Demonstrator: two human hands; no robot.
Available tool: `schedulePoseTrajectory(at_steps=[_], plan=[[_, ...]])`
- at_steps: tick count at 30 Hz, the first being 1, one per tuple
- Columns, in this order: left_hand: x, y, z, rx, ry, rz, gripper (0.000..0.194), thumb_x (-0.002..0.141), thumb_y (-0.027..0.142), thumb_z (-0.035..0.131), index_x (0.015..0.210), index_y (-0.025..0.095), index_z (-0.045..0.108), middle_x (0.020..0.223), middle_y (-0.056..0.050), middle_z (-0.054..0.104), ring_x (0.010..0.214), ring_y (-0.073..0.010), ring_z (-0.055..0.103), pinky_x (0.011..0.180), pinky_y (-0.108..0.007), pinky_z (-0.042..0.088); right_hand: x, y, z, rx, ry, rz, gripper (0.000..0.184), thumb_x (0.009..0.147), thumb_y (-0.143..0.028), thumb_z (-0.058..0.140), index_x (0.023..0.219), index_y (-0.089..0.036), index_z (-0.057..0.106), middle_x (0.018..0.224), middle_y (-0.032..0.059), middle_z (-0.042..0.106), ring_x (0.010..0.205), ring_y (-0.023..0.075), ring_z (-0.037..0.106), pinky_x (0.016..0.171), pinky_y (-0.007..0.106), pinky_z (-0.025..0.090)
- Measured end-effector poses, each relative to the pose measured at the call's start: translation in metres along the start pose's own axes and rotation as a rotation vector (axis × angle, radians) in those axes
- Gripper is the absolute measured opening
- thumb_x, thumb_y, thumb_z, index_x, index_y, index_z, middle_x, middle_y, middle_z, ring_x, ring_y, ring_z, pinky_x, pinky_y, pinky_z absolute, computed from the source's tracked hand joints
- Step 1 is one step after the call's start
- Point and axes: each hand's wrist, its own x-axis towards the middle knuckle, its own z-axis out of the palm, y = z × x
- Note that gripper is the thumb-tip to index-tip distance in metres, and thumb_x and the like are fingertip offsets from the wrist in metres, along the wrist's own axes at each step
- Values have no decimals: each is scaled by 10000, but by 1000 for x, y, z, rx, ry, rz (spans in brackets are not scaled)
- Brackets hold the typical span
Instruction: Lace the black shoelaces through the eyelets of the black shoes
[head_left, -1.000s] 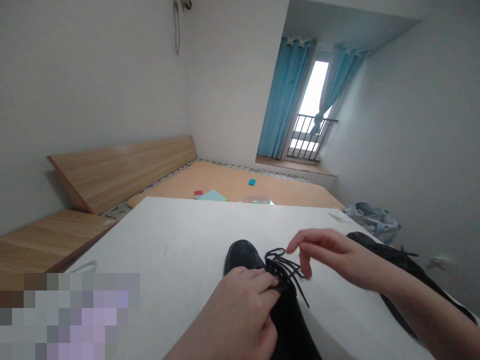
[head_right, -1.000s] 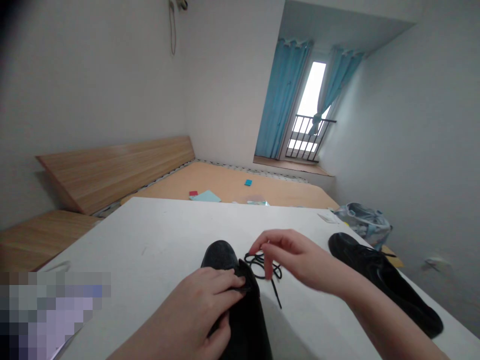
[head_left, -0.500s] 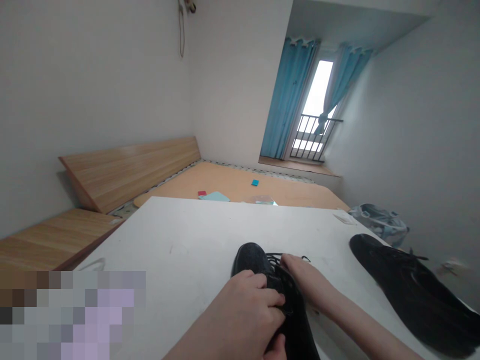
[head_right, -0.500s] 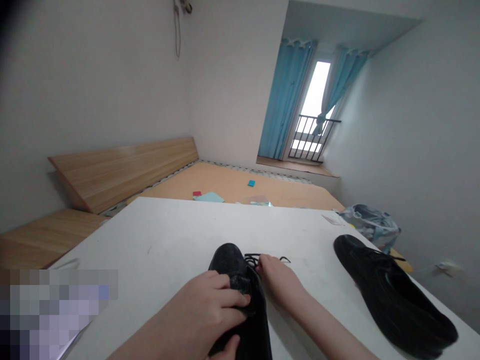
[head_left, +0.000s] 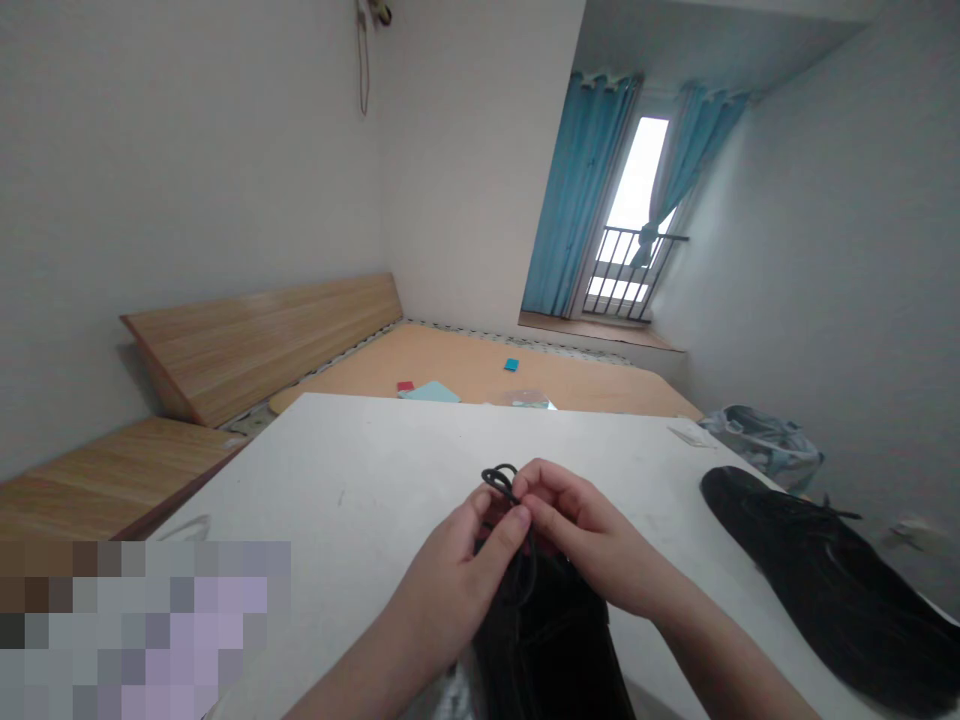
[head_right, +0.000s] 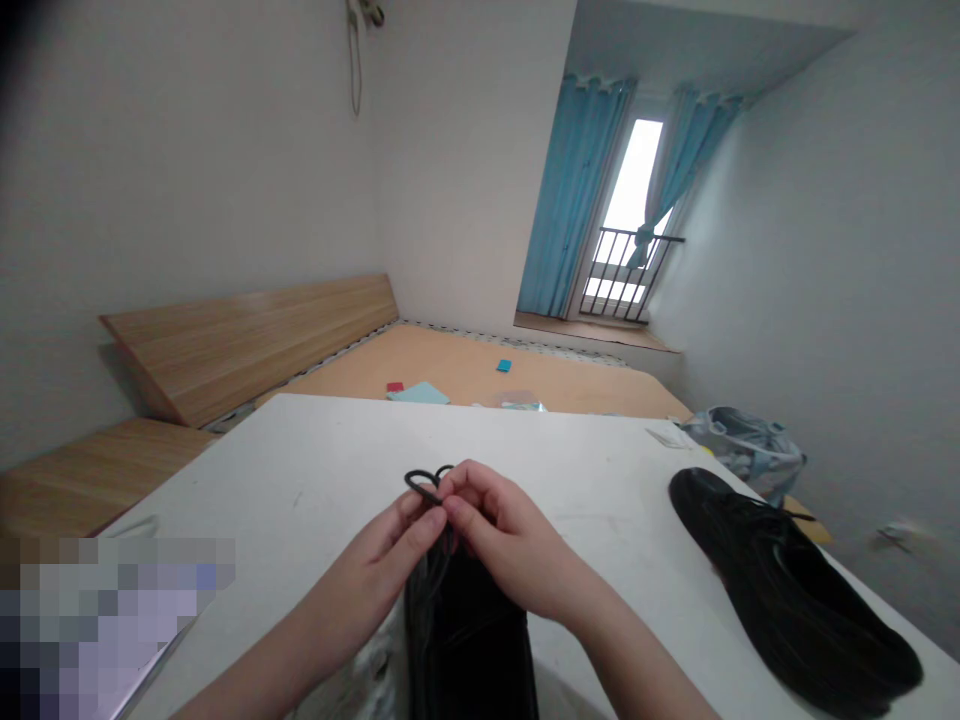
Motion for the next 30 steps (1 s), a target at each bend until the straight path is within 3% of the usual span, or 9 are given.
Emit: schedulePoseTrajectory(at_steps=[4, 10, 12, 14, 18, 21, 24, 28, 30], plan=[[6, -6, 4, -228, -9, -61, 268, 842, 412, 599, 944, 164, 600, 914, -51, 672, 910, -219, 615, 850, -325, 458, -3, 9, -7, -1, -39, -23, 328, 878, -493, 616, 921, -168, 598, 783, 9, 588, 632, 108, 467, 581, 227, 364], [7, 4, 4, -334, 105, -124, 269, 761, 411, 693, 773, 146, 647, 719, -16, 637, 721, -174, 585, 681, -266, 455, -6, 17, -21, 91, 0, -68, 273, 911, -433, 598, 919, -161, 605, 549, -53, 480, 499, 92, 417, 506, 214, 324], [8, 4, 1, -362, 180, -144, 294, 782, 431, 672, 761, 139, 648, 623, 8, 579, 636, -149, 555, 620, -247, 436, -6, 18, -29, 273, 71, -57, 211, 882, -371, 647, 887, -162, 618, 522, -58, 457, 488, 85, 394, 497, 205, 323], [10, 3, -3, -398, 286, -156, 302, 807, 439, 638, 824, 138, 653, 554, 53, 477, 553, -113, 488, 562, -218, 402, -6, 17, -45, 472, 224, -65, 153, 819, -307, 703, 851, -177, 628, 532, -58, 443, 498, 86, 399, 488, 194, 347], [16, -1, -16, -472, 503, -186, 327, 824, 400, 553, 1002, 137, 628, 556, 102, 295, 466, -77, 319, 477, -179, 333, -6, 19, -90, 617, 486, -126, 66, 801, -188, 636, 842, -240, 632, 675, -31, 554, 580, 100, 503, 507, 181, 445], [19, -4, -24, -488, 618, -240, 378, 805, 363, 511, 1113, 159, 588, 663, 69, 393, 528, -85, 405, 509, -190, 401, -7, 25, -117, 607, 624, -152, 220, 832, -114, 524, 906, -277, 651, 914, -15, 669, 718, 102, 600, 546, 176, 497], [21, -8, -27, -427, 696, -288, 432, 779, 406, 509, 1140, 185, 594, 906, -4, 524, 654, -106, 507, 505, -190, 407, -7, 32, -134, 525, 716, -184, 368, 789, -74, 481, 1027, -303, 645, 1265, -44, 604, 970, 108, 626, 615, 175, 532], [25, -16, -27, -241, 696, -301, 541, 762, 415, 492, 1254, 194, 529, 1038, -37, 525, 585, -76, 440, 443, -167, 286, -11, 38, -149, 321, 796, -212, 465, 743, -105, 526, 1117, -375, 582, 1478, -140, 388, 1128, 91, 582, 579, 112, 499], [25, -19, -25, -113, 604, -311, 558, 746, 367, 481, 1266, 168, 511, 933, -31, 544, 502, -70, 372, 428, -180, 241, -13, 41, -151, 185, 774, -167, 338, 806, -219, 581, 1112, -362, 584, 1427, -84, 467, 1031, 117, 636, 494, 120, 463]])
